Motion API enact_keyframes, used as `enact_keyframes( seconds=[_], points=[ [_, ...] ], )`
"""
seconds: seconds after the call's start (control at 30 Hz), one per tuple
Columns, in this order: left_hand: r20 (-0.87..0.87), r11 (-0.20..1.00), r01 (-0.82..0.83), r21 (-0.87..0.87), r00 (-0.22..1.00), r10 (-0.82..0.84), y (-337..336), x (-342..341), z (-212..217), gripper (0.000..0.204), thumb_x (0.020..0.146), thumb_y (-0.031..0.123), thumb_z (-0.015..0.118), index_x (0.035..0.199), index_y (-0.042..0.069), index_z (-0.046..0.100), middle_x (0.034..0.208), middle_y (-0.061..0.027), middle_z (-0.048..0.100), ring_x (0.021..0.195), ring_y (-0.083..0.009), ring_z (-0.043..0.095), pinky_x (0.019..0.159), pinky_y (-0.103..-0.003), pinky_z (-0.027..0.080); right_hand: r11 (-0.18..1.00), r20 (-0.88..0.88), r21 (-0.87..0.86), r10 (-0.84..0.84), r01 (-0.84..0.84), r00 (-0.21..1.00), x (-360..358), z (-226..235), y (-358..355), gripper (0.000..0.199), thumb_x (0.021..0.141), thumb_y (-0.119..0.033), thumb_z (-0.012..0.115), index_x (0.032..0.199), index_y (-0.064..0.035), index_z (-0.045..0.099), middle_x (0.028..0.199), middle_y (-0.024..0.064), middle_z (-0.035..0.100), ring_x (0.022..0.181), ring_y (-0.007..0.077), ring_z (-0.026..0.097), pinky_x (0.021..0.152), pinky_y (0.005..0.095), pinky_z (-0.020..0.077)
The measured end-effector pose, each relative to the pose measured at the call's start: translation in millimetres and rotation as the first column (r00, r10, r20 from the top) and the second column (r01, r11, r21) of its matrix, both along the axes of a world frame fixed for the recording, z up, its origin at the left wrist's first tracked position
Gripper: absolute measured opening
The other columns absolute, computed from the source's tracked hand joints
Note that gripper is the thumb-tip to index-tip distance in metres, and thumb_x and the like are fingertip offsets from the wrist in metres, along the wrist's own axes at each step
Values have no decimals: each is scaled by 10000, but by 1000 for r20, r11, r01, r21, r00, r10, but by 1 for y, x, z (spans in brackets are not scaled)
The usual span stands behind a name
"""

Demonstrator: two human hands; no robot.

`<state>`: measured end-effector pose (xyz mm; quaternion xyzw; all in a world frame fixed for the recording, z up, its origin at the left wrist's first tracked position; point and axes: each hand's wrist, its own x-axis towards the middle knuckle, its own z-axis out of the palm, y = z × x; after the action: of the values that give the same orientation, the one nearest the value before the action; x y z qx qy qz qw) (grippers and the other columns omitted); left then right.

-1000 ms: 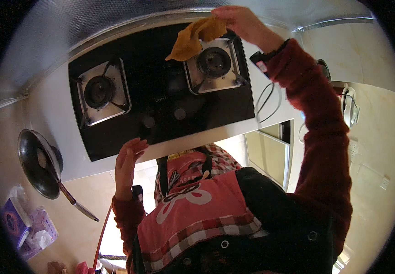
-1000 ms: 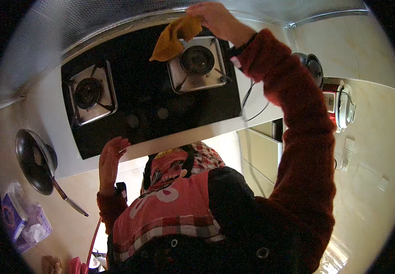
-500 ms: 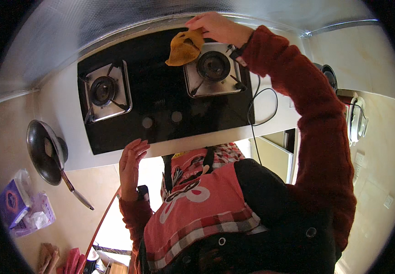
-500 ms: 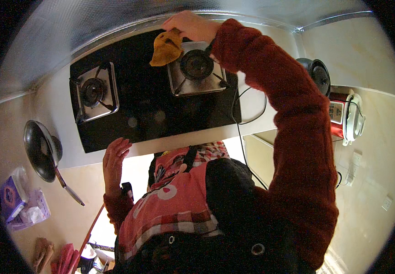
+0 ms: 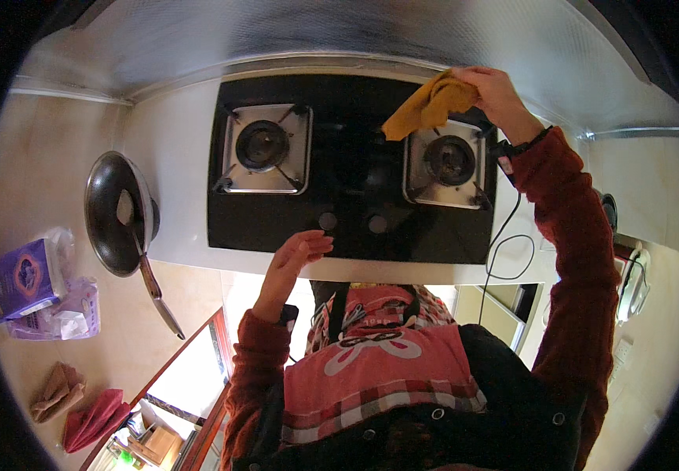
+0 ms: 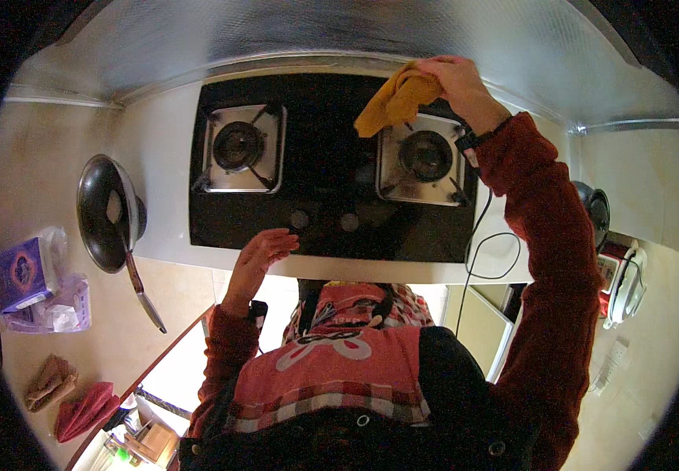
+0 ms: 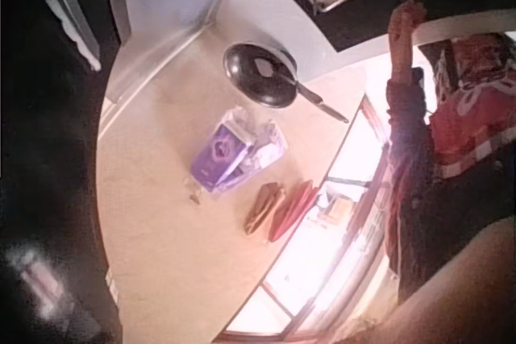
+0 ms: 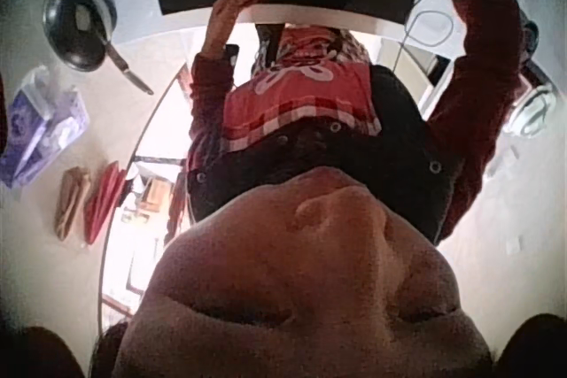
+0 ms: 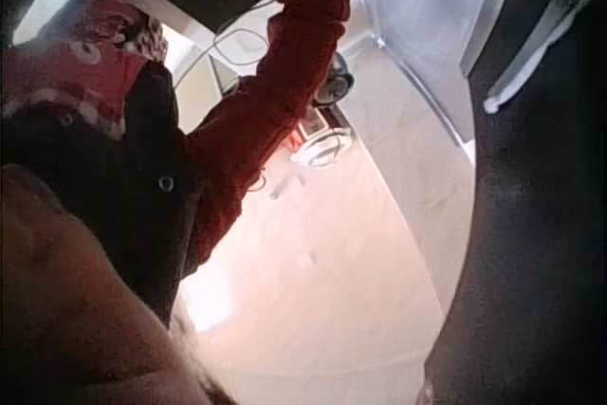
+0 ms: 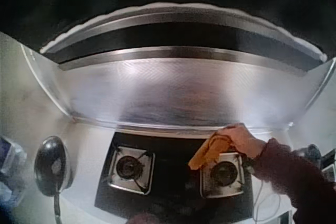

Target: The person rinses a yellow cloth at the sink, then wipes the stainless steel backsplash above the stove and the stovetop surface. They remove one metal burner grate, wipe underneath it, and continue cleaning the remaining stovetop area.

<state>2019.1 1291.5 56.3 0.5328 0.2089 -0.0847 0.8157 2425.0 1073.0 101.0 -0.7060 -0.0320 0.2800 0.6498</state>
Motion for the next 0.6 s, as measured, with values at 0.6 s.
enact_keyframes(
  seconds=[0.6],
  points=[
    [-122,996,-46,-82,992,35,106,-48,-27,447,959,369,434,1242,26,484,1192,-132,575,1095,-215,548,951,-338,404,414,60,-846,700,-335,712,10,-152,184,306,869,-243,532,1038,5,591,1022,111,586,939,227,563,804,337,461]
  ],
)
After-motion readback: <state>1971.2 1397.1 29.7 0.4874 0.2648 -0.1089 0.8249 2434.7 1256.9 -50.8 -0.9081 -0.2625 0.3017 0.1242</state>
